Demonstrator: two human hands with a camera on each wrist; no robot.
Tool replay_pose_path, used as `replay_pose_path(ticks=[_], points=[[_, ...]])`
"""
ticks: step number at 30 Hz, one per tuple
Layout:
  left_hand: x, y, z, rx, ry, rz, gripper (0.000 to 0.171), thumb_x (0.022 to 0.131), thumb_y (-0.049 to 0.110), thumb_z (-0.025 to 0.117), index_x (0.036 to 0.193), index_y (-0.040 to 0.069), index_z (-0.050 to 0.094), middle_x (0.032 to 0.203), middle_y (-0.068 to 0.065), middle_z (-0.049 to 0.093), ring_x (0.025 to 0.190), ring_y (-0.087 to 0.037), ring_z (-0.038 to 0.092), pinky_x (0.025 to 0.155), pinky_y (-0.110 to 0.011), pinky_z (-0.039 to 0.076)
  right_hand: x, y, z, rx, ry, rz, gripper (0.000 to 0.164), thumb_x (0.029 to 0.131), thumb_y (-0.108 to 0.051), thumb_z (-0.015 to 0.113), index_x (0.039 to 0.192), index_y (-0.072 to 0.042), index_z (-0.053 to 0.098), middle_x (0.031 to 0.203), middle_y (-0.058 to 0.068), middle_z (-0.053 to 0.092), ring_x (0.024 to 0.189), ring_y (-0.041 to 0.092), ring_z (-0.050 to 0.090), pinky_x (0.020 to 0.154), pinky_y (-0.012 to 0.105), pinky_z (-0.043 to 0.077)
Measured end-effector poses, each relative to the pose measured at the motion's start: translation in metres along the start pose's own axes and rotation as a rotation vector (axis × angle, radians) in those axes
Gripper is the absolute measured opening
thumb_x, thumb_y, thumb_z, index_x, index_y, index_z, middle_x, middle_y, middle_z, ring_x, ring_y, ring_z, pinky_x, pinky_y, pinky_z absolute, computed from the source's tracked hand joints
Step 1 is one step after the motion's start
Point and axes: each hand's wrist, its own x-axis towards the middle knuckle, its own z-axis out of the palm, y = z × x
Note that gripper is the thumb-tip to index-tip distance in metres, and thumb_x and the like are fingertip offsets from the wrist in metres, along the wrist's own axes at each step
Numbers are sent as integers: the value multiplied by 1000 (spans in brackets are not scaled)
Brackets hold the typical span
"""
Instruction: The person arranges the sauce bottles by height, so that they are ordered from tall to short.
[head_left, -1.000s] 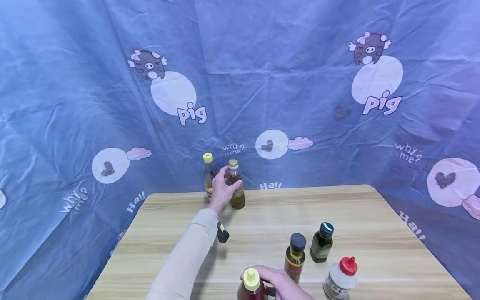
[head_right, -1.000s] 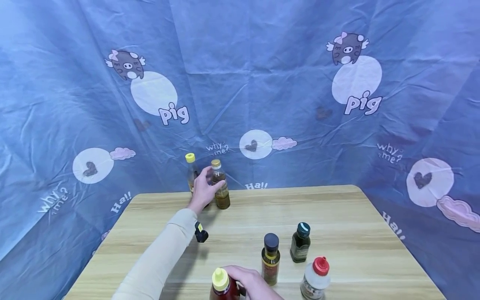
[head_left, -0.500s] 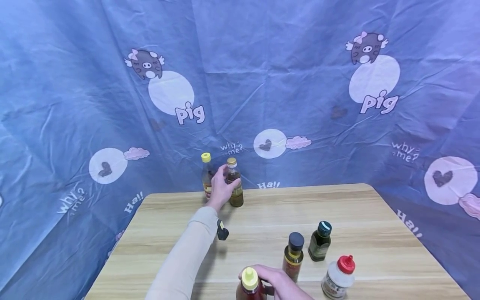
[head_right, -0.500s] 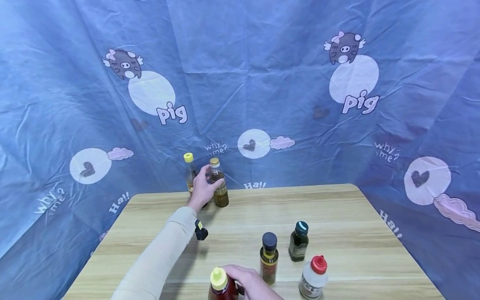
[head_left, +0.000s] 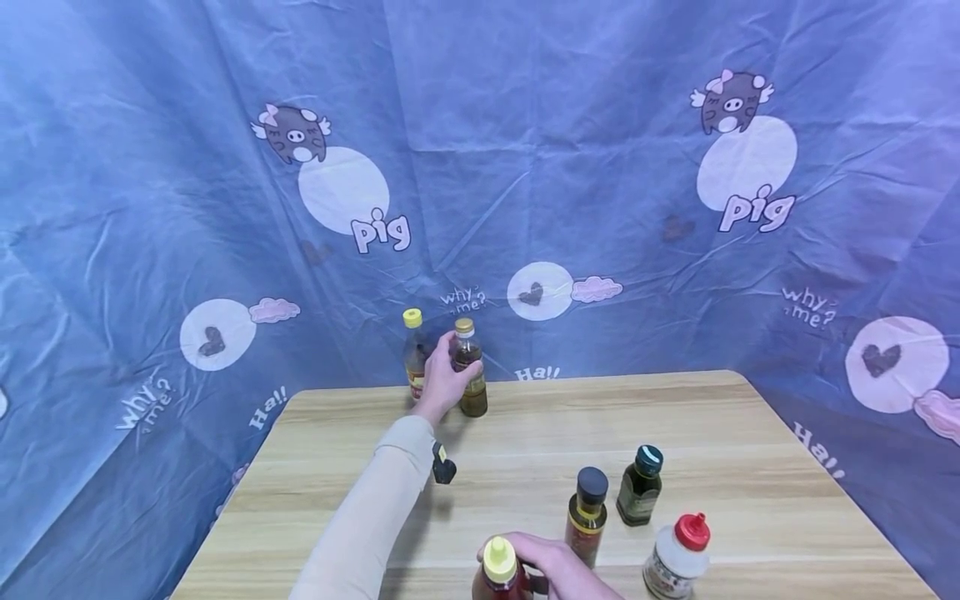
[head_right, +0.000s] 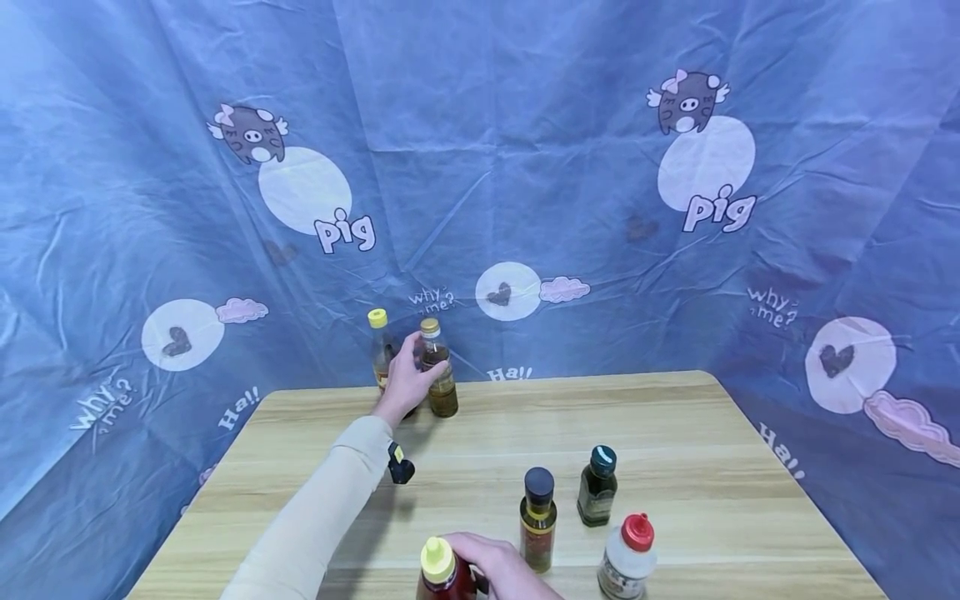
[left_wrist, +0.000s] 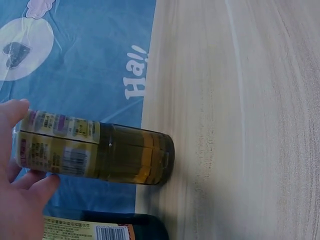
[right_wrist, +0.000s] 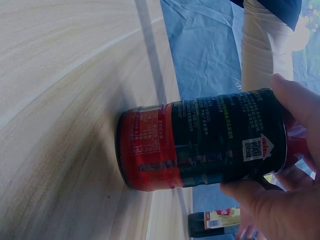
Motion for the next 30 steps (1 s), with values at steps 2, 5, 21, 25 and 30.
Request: replay_pose_path(ticks=[2, 5, 21, 25, 30], points=[[-2, 1, 0, 11, -7, 8, 81, 89, 21, 85, 156, 5, 42, 146, -19, 60, 135, -35, 58, 118, -48, 45, -1, -1, 0, 6, 0, 12, 41, 99, -18, 73, 138, -21, 62, 130, -3, 68, 125, 9, 61, 99, 31, 57], [-5, 3, 1, 25, -22, 19, 86, 89, 23, 84, 160, 6, 37, 151, -19, 56, 140, -36, 53, 120, -48, 41, -2, -2, 0, 2, 1, 14, 42, 98, -18, 74, 139, -21, 61, 131, 0, 67, 125, 10, 60, 98, 34, 58], [-27, 11, -3, 19, -9, -1, 94, 90, 24, 81, 162, -4, 28, 163, -26, 37, 146, -43, 44, 118, -51, 44, -4, -2, -7, 46, 3, 16, 57, 91, -15, 81, 143, -21, 59, 140, 7, 63, 131, 12, 56, 104, 34, 54], [-35, 14, -4, -45, -2, -12, 88, 90, 19, 81, 160, -3, 33, 162, -25, 38, 141, -45, 49, 110, -51, 52, -3, -2, -9, 46, -6, 28, 56, 92, -16, 81, 143, -21, 59, 140, 7, 63, 131, 12, 56, 105, 40, 55], [-49, 15, -2, -110, -11, 7, 79, 89, 15, 83, 155, 1, 42, 154, -23, 46, 136, -45, 52, 107, -54, 54, -3, 0, -10, 35, -7, -3, 55, 92, -13, 81, 143, -14, 59, 138, 4, 63, 129, 11, 57, 103, 32, 54]])
